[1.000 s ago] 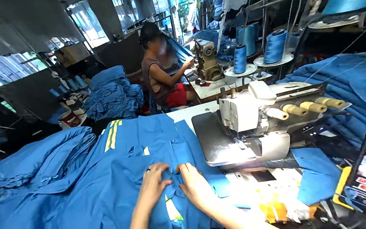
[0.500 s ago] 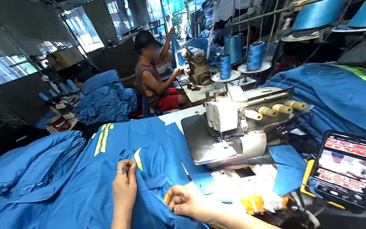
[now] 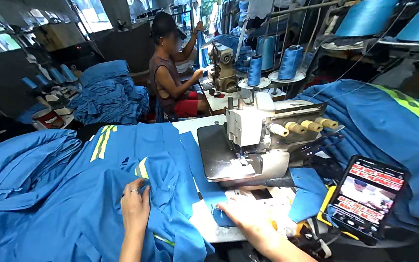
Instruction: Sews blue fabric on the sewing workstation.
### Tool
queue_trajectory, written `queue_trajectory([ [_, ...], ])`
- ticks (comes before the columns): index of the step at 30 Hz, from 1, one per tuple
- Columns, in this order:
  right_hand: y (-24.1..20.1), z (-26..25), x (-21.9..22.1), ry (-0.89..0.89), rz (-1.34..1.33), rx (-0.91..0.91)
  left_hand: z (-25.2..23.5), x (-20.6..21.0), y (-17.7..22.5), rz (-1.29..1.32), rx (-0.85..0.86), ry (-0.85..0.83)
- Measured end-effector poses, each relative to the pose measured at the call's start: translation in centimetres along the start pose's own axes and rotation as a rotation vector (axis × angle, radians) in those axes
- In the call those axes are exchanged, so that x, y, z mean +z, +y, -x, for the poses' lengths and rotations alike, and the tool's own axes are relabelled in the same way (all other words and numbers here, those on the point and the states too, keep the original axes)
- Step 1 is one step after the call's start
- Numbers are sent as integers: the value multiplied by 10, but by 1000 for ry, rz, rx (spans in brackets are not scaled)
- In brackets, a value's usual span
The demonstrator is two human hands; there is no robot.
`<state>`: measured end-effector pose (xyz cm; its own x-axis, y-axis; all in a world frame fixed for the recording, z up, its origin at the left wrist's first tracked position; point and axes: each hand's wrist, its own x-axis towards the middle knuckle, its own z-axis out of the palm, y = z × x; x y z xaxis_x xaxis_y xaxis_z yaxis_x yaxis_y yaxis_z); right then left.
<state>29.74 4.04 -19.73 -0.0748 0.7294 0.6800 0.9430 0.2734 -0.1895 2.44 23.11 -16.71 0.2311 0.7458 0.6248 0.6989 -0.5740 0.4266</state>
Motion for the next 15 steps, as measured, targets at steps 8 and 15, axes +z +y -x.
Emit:
queue_trajectory([
  [8,-18,-61,-43,188,-342,135,23,-48,146,876,-274,-629],
  [15,-73,-98,-68,-93,-614,43,-40,4,143,1622,-906,-680],
])
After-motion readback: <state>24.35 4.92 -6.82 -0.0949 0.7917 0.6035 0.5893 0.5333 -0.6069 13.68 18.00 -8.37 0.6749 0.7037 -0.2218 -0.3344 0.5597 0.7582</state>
